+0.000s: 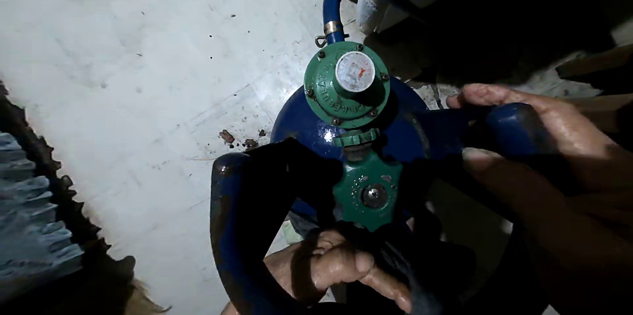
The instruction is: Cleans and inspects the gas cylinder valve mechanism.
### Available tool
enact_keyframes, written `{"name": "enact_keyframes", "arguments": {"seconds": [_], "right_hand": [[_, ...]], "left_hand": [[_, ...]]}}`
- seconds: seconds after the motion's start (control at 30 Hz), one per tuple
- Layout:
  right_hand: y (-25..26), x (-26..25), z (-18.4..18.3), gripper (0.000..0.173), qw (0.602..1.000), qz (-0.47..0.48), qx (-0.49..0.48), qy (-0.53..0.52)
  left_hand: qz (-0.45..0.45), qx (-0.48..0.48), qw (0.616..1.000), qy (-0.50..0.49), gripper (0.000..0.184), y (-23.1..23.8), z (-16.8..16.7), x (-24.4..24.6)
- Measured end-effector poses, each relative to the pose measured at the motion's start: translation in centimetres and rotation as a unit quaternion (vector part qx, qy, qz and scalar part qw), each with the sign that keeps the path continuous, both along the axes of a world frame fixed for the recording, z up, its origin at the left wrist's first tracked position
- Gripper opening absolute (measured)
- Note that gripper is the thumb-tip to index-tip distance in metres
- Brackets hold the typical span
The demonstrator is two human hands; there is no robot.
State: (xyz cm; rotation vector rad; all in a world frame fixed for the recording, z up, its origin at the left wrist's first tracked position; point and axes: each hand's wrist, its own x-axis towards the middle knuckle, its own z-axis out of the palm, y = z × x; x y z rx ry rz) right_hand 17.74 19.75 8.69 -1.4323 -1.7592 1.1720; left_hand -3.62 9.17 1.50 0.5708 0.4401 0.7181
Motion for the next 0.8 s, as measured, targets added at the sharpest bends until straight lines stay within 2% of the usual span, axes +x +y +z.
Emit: {"name": "enact_keyframes", "arguments": {"seconds": [0.17, 0.33, 0.4, 0.5, 0.53, 0.63, 0.7, 0.8], "right_hand": [[0.1, 0.1, 0.4, 0.042, 0.999, 0.004, -0.001, -0.032], [0.1, 0.0, 0.6, 0.042, 0.999, 0.003, -0.004, -0.031], [0.1, 0.0, 0.5, 0.043, 1.0, 0.003, -0.009, -0.017], [0.2, 0.0, 0.3, 0.043, 1.0, 0.008, 0.004, -0.03], [0.2, 0.1, 0.3, 0.043, 0.999, 0.009, 0.008, -0.037], [0.2, 0.0, -0.1, 0.042, 0.999, -0.005, 0.011, -0.043], [0.1, 0.0, -0.1, 0.042, 0.999, -0.012, 0.004, -0.045], [0.0, 0.2, -0.4, 0.042, 0.999, -0.009, 0.01, -0.045]], "left_hand": [[0.08, -0.066, 0.992, -0.064, 0.032, -1.5, -0.6, -0.6], [0.182, -0.078, 0.98, -0.035, 0.032, -3.0, 0.5, -1.8], [0.213, -0.076, 0.974, 0.013, 0.027, -3.9, 0.9, -1.9], [0.203, 0.014, 0.957, 0.208, 0.025, -4.9, 2.6, -2.3], [0.212, 0.009, 0.953, 0.215, 0.026, -5.0, 3.0, -2.3], [0.248, -0.046, 0.956, 0.151, 0.027, -4.6, 3.6, -1.7], [0.248, -0.075, 0.965, 0.041, 0.032, -4.0, 3.2, -1.4], [0.308, -0.152, 0.936, -0.082, 0.026, -4.8, 2.1, -0.8]]}}
